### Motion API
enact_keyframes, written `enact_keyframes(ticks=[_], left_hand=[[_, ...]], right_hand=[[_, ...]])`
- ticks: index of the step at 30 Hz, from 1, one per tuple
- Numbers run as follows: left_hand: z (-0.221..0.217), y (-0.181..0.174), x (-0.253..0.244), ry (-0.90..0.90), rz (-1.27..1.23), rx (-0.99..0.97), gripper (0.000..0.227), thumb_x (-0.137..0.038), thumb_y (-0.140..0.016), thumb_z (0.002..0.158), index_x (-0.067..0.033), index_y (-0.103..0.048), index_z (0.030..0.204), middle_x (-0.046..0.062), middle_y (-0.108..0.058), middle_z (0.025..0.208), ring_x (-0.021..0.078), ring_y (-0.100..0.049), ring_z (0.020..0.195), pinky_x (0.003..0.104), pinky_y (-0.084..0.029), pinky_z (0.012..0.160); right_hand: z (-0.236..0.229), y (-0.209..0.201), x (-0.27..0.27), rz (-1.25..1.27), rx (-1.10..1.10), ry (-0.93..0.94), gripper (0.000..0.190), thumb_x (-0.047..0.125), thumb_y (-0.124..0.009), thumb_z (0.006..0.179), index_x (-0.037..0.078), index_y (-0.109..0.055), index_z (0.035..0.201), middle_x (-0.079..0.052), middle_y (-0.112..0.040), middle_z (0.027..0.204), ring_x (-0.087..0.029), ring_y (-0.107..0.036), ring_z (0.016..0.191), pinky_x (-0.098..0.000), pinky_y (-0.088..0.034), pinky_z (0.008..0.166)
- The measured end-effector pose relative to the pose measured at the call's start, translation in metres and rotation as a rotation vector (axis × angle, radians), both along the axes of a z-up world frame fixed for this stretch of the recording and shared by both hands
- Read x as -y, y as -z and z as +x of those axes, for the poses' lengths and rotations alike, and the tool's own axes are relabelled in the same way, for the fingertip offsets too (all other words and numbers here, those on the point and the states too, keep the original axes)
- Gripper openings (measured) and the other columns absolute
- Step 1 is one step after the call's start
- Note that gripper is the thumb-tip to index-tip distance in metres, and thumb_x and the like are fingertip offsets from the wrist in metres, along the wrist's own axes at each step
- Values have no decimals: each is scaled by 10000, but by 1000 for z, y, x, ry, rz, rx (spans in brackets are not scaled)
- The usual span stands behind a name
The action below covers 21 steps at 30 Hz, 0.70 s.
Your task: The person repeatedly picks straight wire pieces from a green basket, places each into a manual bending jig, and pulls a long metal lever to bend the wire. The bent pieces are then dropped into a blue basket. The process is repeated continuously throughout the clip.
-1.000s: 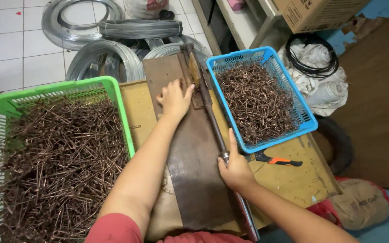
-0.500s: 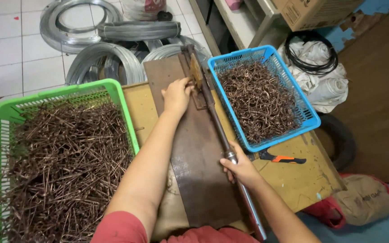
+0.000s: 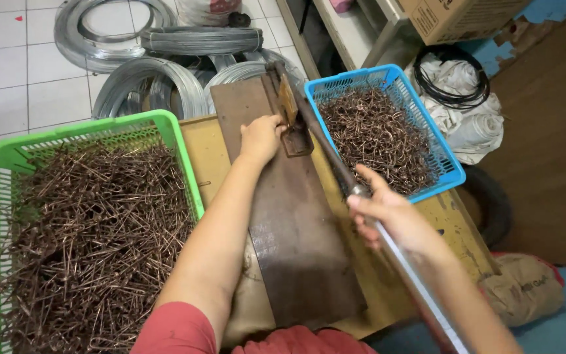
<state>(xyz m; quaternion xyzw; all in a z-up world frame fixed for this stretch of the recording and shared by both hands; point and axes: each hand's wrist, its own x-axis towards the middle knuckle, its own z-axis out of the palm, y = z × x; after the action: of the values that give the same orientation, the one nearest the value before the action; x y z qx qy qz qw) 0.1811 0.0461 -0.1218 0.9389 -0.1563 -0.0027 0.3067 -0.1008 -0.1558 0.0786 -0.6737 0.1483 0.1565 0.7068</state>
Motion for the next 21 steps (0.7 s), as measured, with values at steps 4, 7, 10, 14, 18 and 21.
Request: enact_keyframes(ticks=[4,7,10,14,18,21], left_hand=[[-20,-34,-15,117,-59,-173,176,-349,-657,1078,-271,-762,1196,38,-798,1167,298,-731,1209,592,-468,1081],[-36,-68,-22,270,-143,-253,161,-207,-686,1029,-138,-795,1125,183,-808,1164,423,-722,1220,603,-509,1088],[-26,-54,-22,346,-282,-288,183,-205,-707,967,-66,-781,1059,269,-774,1137,481,-715,1176,612,-520,1055],[-15,-33,-17,207,-840,-537,123,-177,-663,942,-75,-725,972,209,-792,1125,317,-756,1092,475,-586,999],[-17,-43,-18,-94,-1424,-922,123,-168,-710,925,-59,-653,932,120,-706,888,302,-812,911,499,-677,874],[22,17,-22,-239,-1498,-1065,318,-374,-685,1028,-115,-566,887,-52,-433,636,133,-569,564,376,-648,717]], right_hand=[[3,-21,-3,127,11,13,903,150,-692,994,200,-163,1725,-86,-549,714,-170,-563,362,-355,-483,271],[1,-6,-4,57,-2,-45,927,138,-708,986,179,-145,1722,-48,-585,715,-147,-583,361,-319,-481,264],[-14,26,-1,46,-28,-33,922,135,-722,978,177,-165,1712,-82,-558,713,-177,-572,364,-348,-489,294],[-25,76,-3,-79,-7,-19,882,155,-735,974,214,-242,1703,-108,-587,699,-207,-619,420,-334,-517,348],[-31,125,-7,-85,-24,25,942,133,-777,953,292,-246,1714,-142,-587,647,-256,-614,383,-335,-508,340],[-29,141,-15,-58,-18,39,922,99,-759,976,299,-238,1710,-122,-573,626,-259,-611,364,-331,-512,327]])
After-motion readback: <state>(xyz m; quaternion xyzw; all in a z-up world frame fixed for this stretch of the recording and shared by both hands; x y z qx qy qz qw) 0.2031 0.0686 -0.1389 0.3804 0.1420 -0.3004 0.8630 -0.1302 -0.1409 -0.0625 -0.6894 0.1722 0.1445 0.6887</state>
